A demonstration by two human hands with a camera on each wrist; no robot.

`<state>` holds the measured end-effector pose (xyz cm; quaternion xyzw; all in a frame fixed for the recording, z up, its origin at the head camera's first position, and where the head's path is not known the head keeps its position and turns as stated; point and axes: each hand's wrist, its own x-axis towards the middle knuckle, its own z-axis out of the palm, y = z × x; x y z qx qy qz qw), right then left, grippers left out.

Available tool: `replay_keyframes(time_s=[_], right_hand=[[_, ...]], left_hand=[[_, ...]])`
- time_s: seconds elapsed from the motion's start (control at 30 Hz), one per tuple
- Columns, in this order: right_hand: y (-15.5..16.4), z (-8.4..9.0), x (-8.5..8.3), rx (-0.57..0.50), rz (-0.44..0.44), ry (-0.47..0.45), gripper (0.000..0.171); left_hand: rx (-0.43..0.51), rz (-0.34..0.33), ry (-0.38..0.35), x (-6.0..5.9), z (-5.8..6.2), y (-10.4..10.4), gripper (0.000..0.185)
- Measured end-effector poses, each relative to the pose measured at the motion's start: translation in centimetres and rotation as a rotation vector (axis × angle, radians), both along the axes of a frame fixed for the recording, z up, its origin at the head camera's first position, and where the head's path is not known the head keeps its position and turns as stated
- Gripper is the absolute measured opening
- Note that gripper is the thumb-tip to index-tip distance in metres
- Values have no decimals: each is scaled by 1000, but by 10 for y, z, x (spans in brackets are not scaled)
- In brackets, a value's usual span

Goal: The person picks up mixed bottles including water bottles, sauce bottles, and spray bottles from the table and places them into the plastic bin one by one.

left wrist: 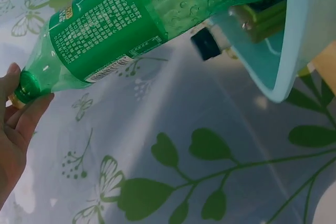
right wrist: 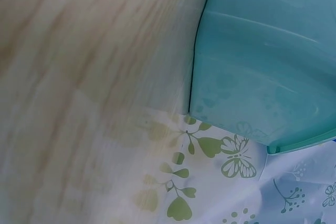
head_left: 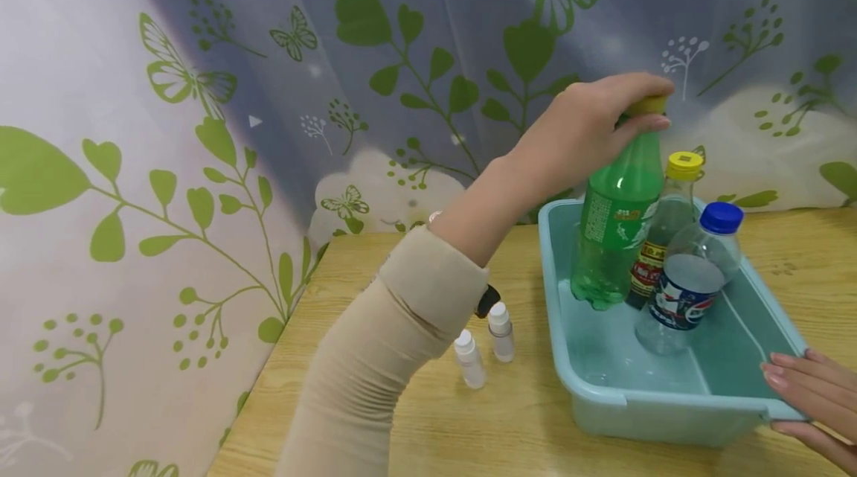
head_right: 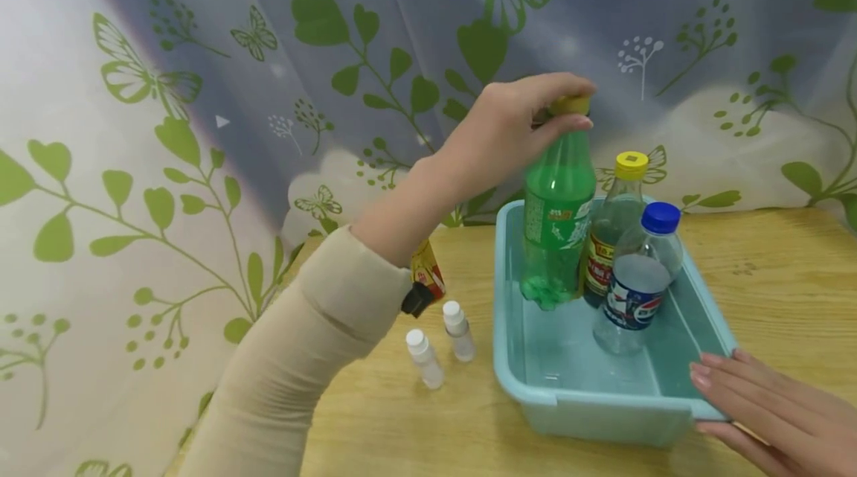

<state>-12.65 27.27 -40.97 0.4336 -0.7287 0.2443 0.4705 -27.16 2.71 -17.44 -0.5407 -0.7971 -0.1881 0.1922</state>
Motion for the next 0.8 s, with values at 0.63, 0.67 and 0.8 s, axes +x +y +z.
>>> replay_keyframes(time_s=[0.63,0.67,0.8], right_hand=[[4,-4,-1,-2,-28,-3,43],[5,-5,-1,2,-39,-9,44],[9,-11,2,16,-75,-31,47]], left_hand=[[-33,-3,-139,-16,-62,15,39],[-24,3,-160,-17,-66,15,39],[-13,4,-197,-21,-79,15,40]])
